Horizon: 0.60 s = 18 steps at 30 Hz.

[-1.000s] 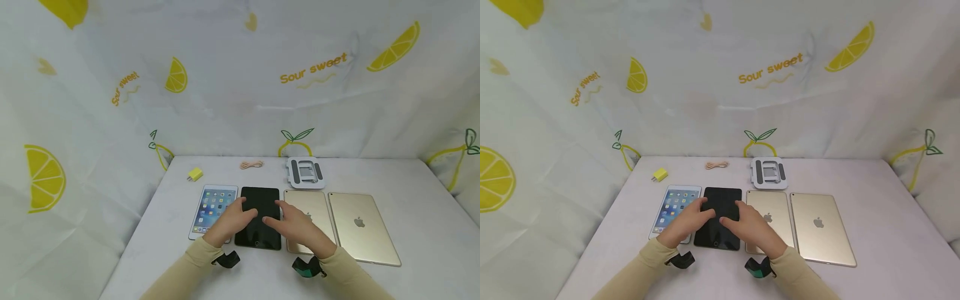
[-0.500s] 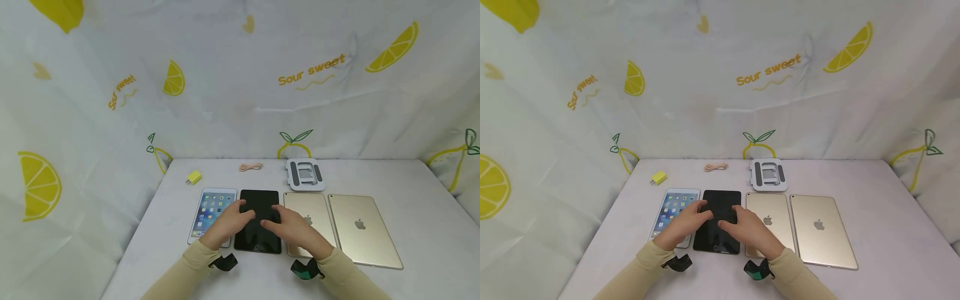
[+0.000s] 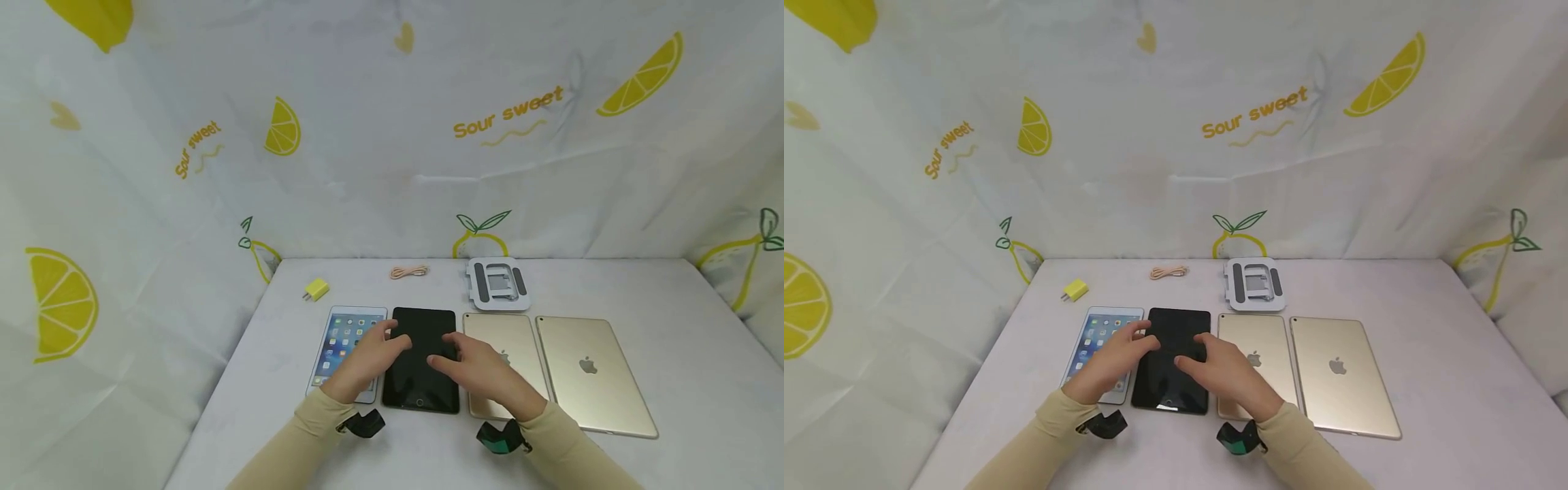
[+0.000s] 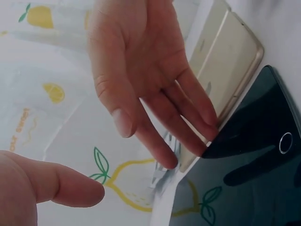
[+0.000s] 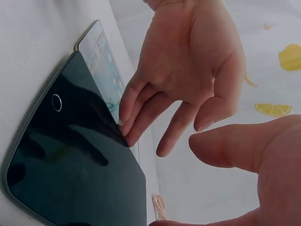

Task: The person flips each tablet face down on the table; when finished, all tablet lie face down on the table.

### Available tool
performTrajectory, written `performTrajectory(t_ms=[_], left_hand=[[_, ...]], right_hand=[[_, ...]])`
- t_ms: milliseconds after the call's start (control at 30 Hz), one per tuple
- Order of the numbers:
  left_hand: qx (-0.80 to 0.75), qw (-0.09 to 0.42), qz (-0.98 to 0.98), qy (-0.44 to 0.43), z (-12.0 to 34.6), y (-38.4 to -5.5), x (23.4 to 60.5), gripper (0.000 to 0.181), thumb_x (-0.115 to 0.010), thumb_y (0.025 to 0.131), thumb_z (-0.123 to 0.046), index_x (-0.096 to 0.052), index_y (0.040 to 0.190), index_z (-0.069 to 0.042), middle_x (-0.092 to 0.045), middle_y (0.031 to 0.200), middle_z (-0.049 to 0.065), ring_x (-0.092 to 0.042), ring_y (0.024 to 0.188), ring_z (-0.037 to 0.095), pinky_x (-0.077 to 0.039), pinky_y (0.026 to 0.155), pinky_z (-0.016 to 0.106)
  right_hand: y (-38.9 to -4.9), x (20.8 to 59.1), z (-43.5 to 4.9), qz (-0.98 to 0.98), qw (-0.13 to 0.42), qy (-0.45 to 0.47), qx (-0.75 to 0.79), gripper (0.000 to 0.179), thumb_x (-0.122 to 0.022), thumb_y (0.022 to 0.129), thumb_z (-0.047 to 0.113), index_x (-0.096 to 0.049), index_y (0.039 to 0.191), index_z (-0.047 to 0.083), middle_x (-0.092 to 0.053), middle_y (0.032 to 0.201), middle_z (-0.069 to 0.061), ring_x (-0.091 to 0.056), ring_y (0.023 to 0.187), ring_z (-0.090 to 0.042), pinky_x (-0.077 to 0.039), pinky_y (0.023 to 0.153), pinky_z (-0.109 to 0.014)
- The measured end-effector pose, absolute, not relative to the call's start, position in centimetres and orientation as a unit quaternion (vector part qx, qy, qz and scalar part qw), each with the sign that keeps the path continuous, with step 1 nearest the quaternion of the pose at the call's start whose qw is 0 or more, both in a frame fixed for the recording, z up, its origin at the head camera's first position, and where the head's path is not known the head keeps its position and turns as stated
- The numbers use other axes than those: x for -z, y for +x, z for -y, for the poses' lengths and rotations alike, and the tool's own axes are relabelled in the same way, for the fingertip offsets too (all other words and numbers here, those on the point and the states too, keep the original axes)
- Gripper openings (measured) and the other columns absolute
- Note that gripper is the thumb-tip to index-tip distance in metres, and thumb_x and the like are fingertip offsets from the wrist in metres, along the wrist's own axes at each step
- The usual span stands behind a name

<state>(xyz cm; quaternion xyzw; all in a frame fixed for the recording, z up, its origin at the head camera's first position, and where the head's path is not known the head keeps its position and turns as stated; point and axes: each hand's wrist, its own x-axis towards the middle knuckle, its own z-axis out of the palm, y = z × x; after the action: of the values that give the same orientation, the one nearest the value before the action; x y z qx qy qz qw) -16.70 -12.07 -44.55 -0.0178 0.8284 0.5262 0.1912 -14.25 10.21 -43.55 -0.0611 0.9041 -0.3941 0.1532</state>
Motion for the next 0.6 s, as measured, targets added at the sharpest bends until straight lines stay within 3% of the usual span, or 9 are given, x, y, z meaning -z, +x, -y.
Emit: performTrajectory(t_ms=[267,500,600], left_hand=[[-0.546,0.181,-0.818,-0.013,12.4,-16.7,43.7,0.071,-0.064,0.101,-0.035,-0.044,0.163,-0.009,-0.043,0.169,0.024,-0.044,0.155,0.046,-0.039,0.12,0.075],[-0.55,0.179,-0.816,-0.006,12.5,-16.7,43.1,0.07,-0.063,0.101,-0.034,-0.043,0.164,-0.011,-0.044,0.167,0.025,-0.047,0.151,0.047,-0.041,0.119,0.073],[-0.556,0.183,-0.811,-0.009,12.5,-16.6,42.7,0.07,-0.064,0.101,-0.034,-0.043,0.164,-0.012,-0.044,0.166,0.024,-0.049,0.149,0.047,-0.043,0.118,0.072]], right_hand=[[-14.4,43.6,-10.2,-0.902,0.154,-0.058,0.399,0.071,-0.072,0.099,0.047,-0.058,0.15,-0.001,-0.074,0.115,-0.01,-0.065,0.094,-0.018,-0.057,0.079,-0.04],[-14.3,43.6,-10.2,-0.9,0.153,-0.054,0.405,0.07,-0.071,0.1,0.045,-0.058,0.15,-0.002,-0.071,0.137,-0.021,-0.069,0.118,-0.032,-0.061,0.095,-0.053],[-14.3,43.6,-10.2,-0.899,0.153,-0.053,0.406,0.07,-0.071,0.1,0.045,-0.058,0.15,-0.002,-0.07,0.138,-0.021,-0.069,0.119,-0.033,-0.061,0.096,-0.054]])
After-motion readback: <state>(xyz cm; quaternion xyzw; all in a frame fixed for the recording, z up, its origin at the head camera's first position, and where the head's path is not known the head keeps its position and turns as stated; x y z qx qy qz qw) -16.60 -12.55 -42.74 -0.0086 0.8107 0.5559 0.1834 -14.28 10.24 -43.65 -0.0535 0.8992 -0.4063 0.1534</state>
